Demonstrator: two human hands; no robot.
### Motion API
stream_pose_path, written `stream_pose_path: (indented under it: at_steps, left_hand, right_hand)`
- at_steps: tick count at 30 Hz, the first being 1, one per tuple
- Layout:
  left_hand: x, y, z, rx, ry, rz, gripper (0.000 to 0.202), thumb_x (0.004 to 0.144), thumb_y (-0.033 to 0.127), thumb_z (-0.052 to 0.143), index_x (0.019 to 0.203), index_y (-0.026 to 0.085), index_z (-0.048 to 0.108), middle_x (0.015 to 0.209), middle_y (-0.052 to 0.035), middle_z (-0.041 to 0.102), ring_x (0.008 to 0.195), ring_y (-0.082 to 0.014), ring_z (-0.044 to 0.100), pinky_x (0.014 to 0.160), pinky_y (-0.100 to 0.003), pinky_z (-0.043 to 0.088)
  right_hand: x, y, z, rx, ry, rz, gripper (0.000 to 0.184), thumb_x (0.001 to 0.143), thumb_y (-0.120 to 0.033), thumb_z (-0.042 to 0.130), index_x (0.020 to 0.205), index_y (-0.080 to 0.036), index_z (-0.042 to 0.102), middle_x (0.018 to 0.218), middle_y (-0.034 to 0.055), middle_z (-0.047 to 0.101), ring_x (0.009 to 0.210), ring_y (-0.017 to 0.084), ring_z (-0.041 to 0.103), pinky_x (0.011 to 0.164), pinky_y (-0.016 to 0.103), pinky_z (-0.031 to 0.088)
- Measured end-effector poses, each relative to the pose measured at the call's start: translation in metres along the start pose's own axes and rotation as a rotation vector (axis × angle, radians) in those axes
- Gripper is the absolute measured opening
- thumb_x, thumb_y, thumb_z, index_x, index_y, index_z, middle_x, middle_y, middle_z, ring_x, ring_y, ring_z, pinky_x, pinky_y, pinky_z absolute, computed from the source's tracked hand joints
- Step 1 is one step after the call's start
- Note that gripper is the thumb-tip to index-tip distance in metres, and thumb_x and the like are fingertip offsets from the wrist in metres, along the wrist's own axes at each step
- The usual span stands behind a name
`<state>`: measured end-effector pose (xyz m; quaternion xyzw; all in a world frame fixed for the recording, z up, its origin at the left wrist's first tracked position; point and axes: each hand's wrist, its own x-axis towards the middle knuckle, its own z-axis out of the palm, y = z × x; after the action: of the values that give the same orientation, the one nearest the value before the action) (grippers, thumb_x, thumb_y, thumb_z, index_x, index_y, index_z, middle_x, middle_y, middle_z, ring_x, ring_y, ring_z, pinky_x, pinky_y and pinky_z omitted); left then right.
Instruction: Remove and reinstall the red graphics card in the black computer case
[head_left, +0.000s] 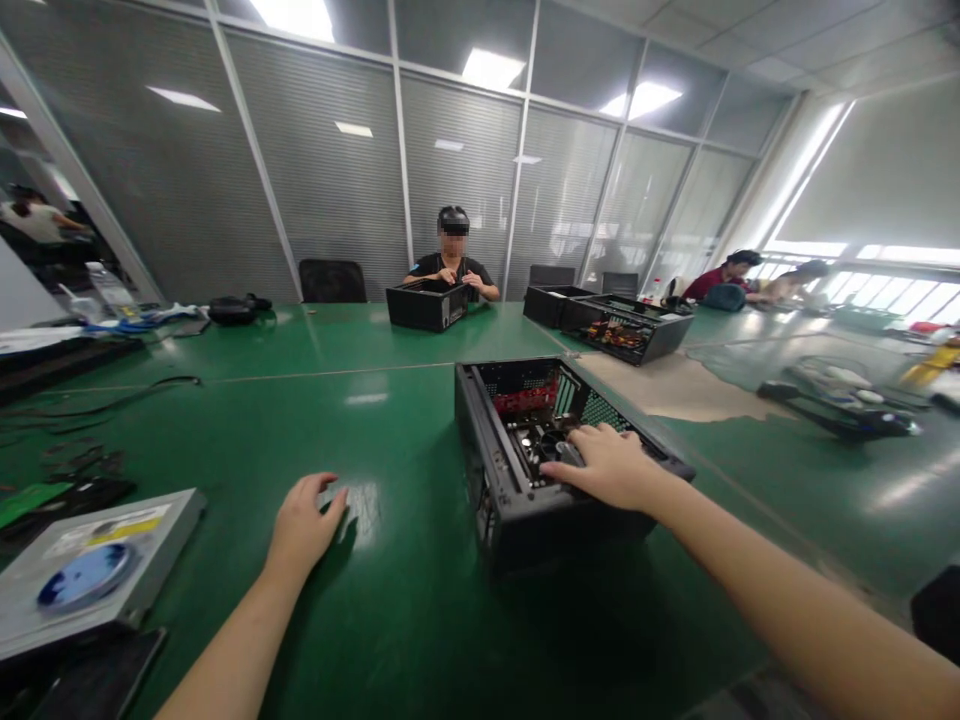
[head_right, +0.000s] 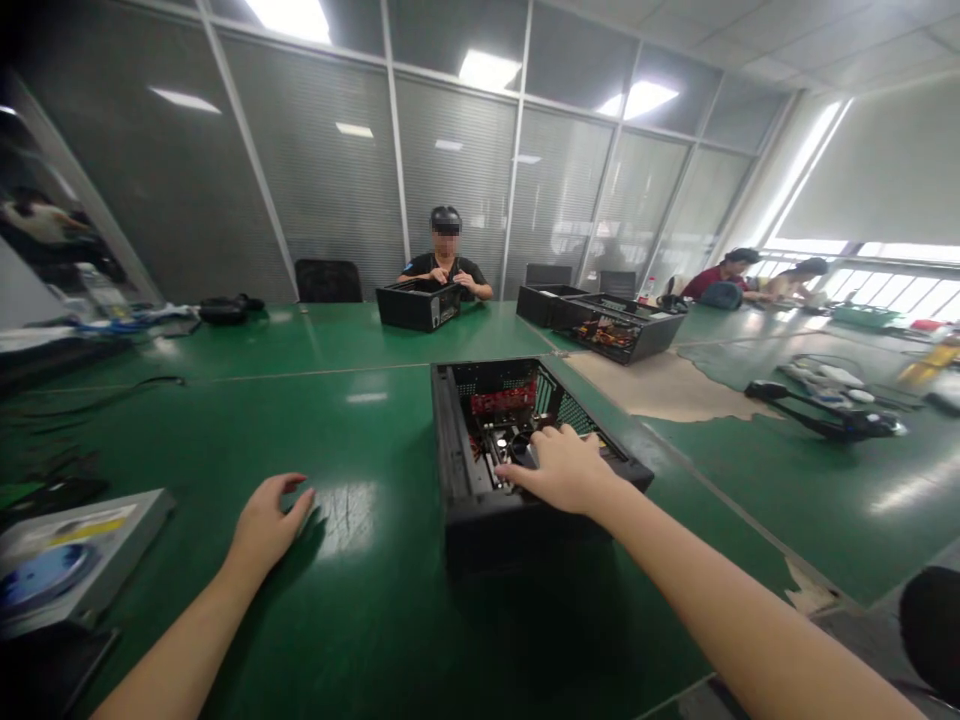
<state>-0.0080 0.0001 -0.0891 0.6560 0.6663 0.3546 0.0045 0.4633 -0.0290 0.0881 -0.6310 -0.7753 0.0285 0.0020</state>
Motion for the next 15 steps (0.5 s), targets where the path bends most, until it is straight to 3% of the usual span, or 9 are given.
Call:
stream_pose_path:
  at_steps: [2,5,8,10,12,15]
  left_hand:
    - [-0.002,-0.001,-0.002,-0.073,0.030,-0.036,0.044,0.087,0.053,0.053,0.111,0.017,0.063,0.110,-0.0120,0.067,0.105,-0.0294,0.065,0.094,-0.043,0.052]
    - [-0.006,-0.005,-0.004,-0.231,0.060,-0.141,0.046,0.090,0.056,0.052,0.115,0.018,0.063,0.114,-0.0114,0.068,0.106,-0.0281,0.065,0.094,-0.042,0.052]
    - [-0.010,-0.005,-0.006,-0.414,0.092,-0.206,0.050,0.092,0.058,0.048,0.119,0.019,0.064,0.122,-0.0113,0.069,0.114,-0.0273,0.064,0.101,-0.042,0.049]
    - [-0.012,-0.001,-0.007,-0.516,0.112,-0.210,0.051,0.094,0.057,0.046,0.123,0.019,0.064,0.127,-0.0116,0.069,0.119,-0.0267,0.063,0.107,-0.043,0.046]
    - [-0.013,0.004,-0.007,-0.588,0.113,-0.202,0.052,0.095,0.056,0.044,0.125,0.018,0.063,0.129,-0.0119,0.068,0.120,-0.0259,0.063,0.108,-0.043,0.045]
    - [-0.014,0.010,-0.006,-0.624,0.090,-0.199,0.051,0.096,0.056,0.045,0.125,0.019,0.064,0.130,-0.0122,0.067,0.119,-0.0259,0.063,0.107,-0.043,0.046]
  right_hand:
    - [-0.042,-0.032,-0.007,0.028,-0.047,-0.109,0.090,0.086,-0.088,0.028,0.119,-0.013,0.067,0.121,0.0221,0.064,0.117,0.041,0.052,0.101,0.066,0.034]
    - [-0.090,-0.070,-0.025,0.151,-0.224,-0.311,0.092,0.088,-0.085,0.032,0.139,-0.014,0.059,0.127,0.0213,0.063,0.119,0.039,0.054,0.107,0.063,0.033]
    - [-0.109,-0.092,-0.050,0.248,-0.447,-0.460,0.090,0.089,-0.080,0.042,0.154,-0.017,0.045,0.140,0.0197,0.058,0.122,0.035,0.057,0.106,0.050,0.043]
    - [-0.098,-0.101,-0.062,0.189,-0.426,-0.507,0.090,0.088,-0.075,0.053,0.156,-0.017,0.041,0.142,0.0189,0.058,0.121,0.033,0.060,0.104,0.044,0.047]
    - [-0.070,-0.108,-0.066,0.051,-0.264,-0.533,0.082,0.089,-0.064,0.061,0.154,-0.015,0.045,0.141,0.0193,0.058,0.122,0.033,0.060,0.105,0.044,0.046]
    - [-0.007,-0.115,-0.048,-0.158,-0.054,-0.547,0.059,0.093,-0.046,0.063,0.140,-0.011,0.057,0.133,0.0202,0.063,0.121,0.034,0.062,0.103,0.045,0.048]
